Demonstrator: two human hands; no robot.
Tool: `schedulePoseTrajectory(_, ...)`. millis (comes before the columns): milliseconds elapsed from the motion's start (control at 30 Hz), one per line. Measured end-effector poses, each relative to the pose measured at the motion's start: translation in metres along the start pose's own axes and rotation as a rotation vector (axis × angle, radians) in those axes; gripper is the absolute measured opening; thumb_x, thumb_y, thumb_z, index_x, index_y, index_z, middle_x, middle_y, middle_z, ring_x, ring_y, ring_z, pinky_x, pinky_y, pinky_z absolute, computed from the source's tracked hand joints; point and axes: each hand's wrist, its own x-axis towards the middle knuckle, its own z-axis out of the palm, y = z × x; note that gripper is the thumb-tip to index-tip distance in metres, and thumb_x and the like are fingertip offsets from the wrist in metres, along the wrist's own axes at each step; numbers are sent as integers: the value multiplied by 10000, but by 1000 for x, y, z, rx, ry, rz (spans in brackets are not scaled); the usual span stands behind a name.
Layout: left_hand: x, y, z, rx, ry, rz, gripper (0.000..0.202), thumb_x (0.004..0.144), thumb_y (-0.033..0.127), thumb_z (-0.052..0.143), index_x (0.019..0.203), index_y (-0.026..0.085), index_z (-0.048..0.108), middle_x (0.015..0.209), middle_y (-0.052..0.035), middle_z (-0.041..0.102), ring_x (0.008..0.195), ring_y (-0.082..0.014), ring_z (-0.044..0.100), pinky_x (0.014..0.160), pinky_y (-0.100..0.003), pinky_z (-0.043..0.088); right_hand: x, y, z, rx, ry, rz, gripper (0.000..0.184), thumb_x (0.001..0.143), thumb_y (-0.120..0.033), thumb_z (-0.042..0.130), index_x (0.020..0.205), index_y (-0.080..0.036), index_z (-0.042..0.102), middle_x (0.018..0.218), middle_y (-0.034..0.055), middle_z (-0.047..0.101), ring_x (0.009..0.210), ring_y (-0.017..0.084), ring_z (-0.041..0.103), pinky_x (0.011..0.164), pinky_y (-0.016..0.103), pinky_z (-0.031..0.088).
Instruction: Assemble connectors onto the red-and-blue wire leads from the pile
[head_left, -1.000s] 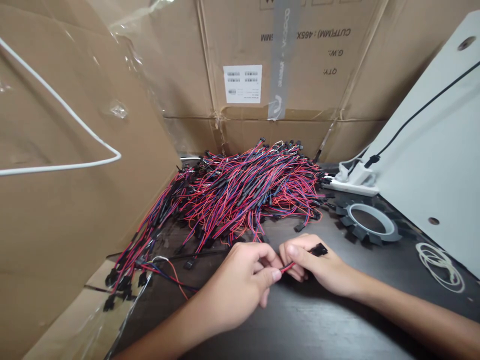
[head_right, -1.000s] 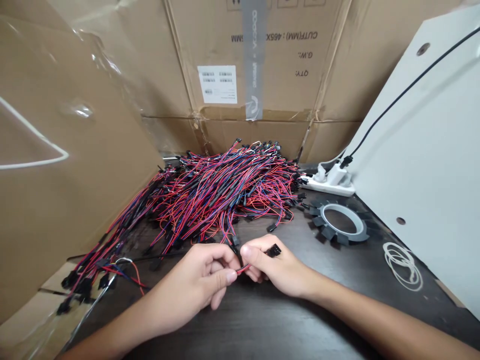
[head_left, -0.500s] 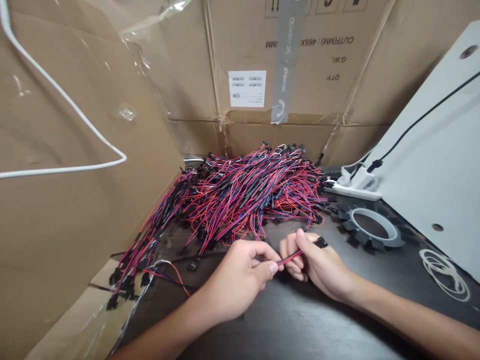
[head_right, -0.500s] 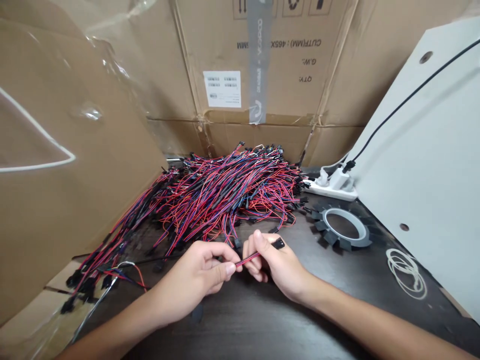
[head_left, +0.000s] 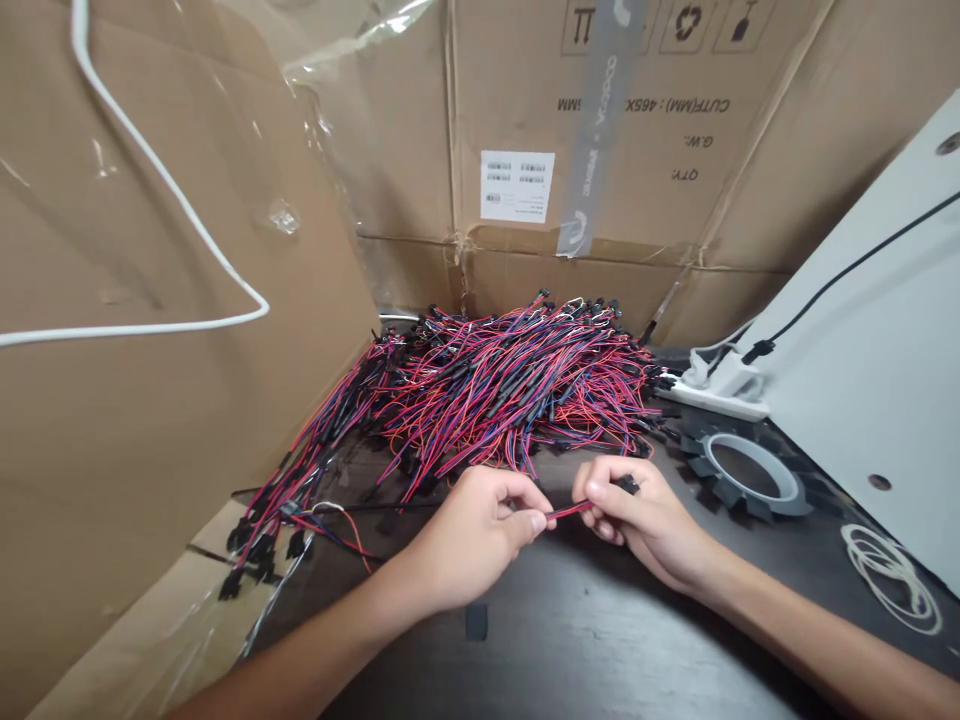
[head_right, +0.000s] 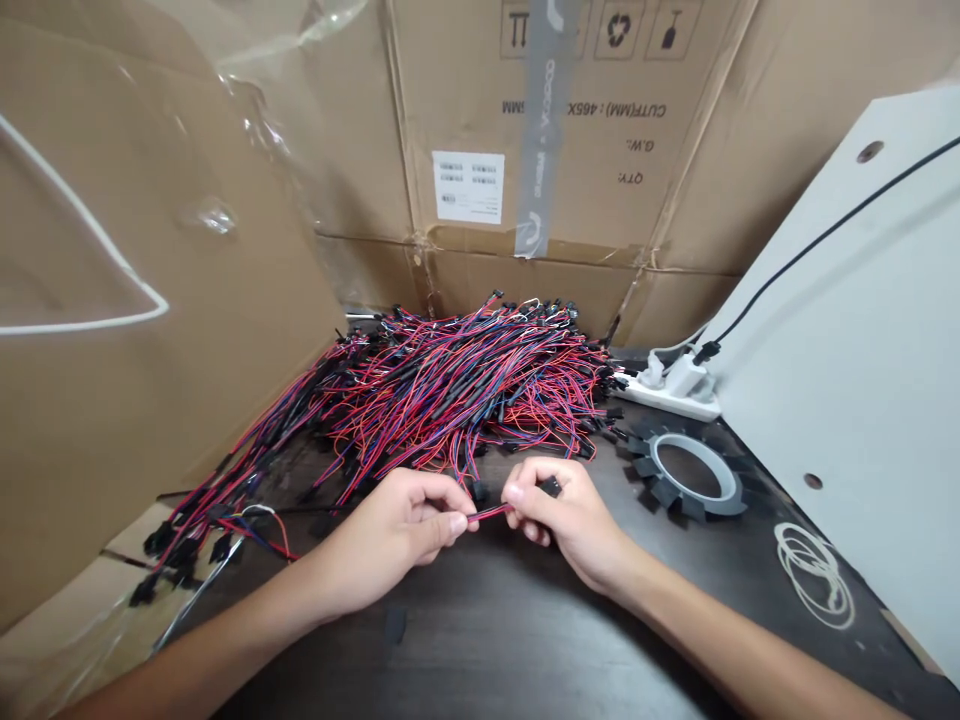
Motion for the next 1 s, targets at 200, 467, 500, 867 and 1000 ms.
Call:
schedulePoseTrajectory(200, 2, -1, -4, 23, 4, 22, 168, 756, 269, 554, 770, 109, 605, 561, 47, 414, 471, -67, 318, 447, -210, 204, 1, -1, 1, 71, -18, 27, 358, 736, -406, 724, 595, -137, 532, 598, -3, 561, 447, 62, 434, 406, 188, 254)
schedulePoseTrajectory(467, 3, -3, -5, 97, 28, 14, 169, 774, 250, 530, 790, 105, 615, 534, 59, 378, 472, -76, 313, 447, -214, 194, 3, -7, -4, -23, -17, 68, 192, 686, -270, 708, 617, -120, 609, 603, 28, 620, 433, 63, 442, 386, 175, 262)
schedulePoseTrajectory(500, 3, -2, -5, 110, 29, 15, 170, 772, 248, 532, 789, 104, 620, 539, 57, 380, 476, -76, 318, 451, -215, 194, 3, -8, -5, -16, -22, 81, 176, 673, -254, 703, 607, -119, 613, 598, 34, 625, 430, 66, 447, 381, 175, 261)
schedulePoseTrajectory(867, 1, 1, -6, -121, -27, 80, 165, 730, 267, 612, 752, 105, 629, 534, 54, 420, 455, -52, 299, 441, -202, 212, 4, -4, -5, 448, -258, 146, 202, 751, -298, 705, 672, -115, 675, 673, 45, 642, 437, 56, 431, 393, 178, 269)
schedulePoseTrajectory(1000, 1, 3, -7, -292, -76, 86, 194, 699, 266, 655, 758, 82, 641, 577, 38, 451, 441, -32, 280, 427, -202, 188, 0, -3, 2, 582, -337, 142, 195, 765, -315, 701, 686, -137, 692, 696, 24, 637, 445, 51, 437, 383, 168, 269)
